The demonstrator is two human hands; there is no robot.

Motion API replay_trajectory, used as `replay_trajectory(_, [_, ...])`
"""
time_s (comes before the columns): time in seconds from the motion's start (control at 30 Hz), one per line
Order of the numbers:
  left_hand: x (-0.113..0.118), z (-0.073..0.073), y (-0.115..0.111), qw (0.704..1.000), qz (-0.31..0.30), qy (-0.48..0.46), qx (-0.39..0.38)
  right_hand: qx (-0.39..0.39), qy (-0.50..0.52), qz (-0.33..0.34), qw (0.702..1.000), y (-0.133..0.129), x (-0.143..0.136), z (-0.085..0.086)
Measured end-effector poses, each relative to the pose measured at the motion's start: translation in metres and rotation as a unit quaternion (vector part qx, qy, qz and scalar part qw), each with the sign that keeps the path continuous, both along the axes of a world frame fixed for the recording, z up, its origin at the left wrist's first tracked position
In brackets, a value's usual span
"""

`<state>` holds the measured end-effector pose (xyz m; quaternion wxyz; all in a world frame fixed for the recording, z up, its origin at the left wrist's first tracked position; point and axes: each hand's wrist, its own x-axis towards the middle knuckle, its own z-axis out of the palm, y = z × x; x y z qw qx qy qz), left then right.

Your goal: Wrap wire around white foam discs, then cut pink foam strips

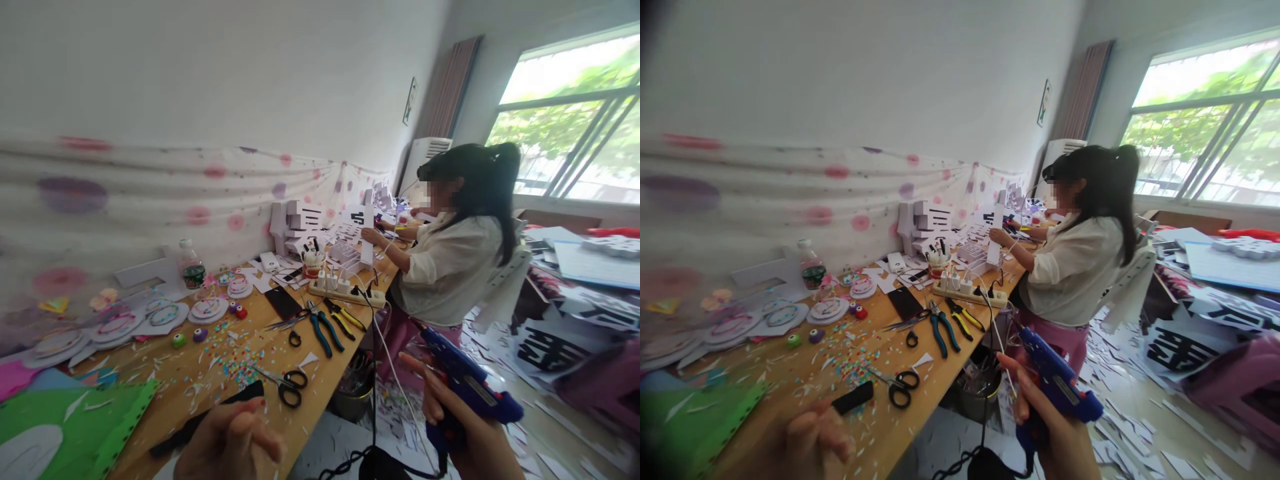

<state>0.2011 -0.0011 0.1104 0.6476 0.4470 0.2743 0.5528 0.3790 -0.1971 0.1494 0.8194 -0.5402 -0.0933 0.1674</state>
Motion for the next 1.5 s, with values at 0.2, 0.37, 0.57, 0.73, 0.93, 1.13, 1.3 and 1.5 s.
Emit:
replay_trajectory(0.2, [0.091,-0.035,-0.045,0.942,-0.224,0.174,0.177,0.011,0.003,-0.012,1.0,-0.008,-0.008,0.007])
replay_trajectory(0.37, [0.102,-0.057,-0.057,0.838,-0.355,0.292,0.296,0.006,-0.008,0.003,1.0,-0.006,-0.006,-0.003])
replay_trajectory(0.57, [0.07,-0.05,-0.032,0.891,-0.252,0.305,0.224,-0.011,0.012,0.053,0.998,0.022,-0.022,-0.016])
replay_trajectory(0.73, [0.028,-0.047,-0.027,0.929,-0.149,0.302,0.152,-0.031,0.017,0.134,0.99,0.052,-0.043,-0.027])
replay_trajectory(0.93, [-0.051,-0.04,0.0,0.955,-0.03,0.289,0.055,-0.046,0.016,0.219,0.974,0.081,-0.06,-0.034])
replay_trajectory(1.13, [-0.136,-0.05,0.018,0.963,0.125,0.233,0.051,-0.01,0.104,0.284,0.953,0.111,-0.078,-0.049])
replay_trajectory(1.3, [-0.18,-0.049,0.003,0.909,0.28,0.302,-0.071,-0.002,0.16,0.334,0.929,0.134,-0.088,-0.07])
replay_trajectory(1.5, [-0.176,-0.06,0.005,0.874,0.29,0.389,0.023,-0.017,0.146,0.377,0.914,0.141,-0.092,-0.068])
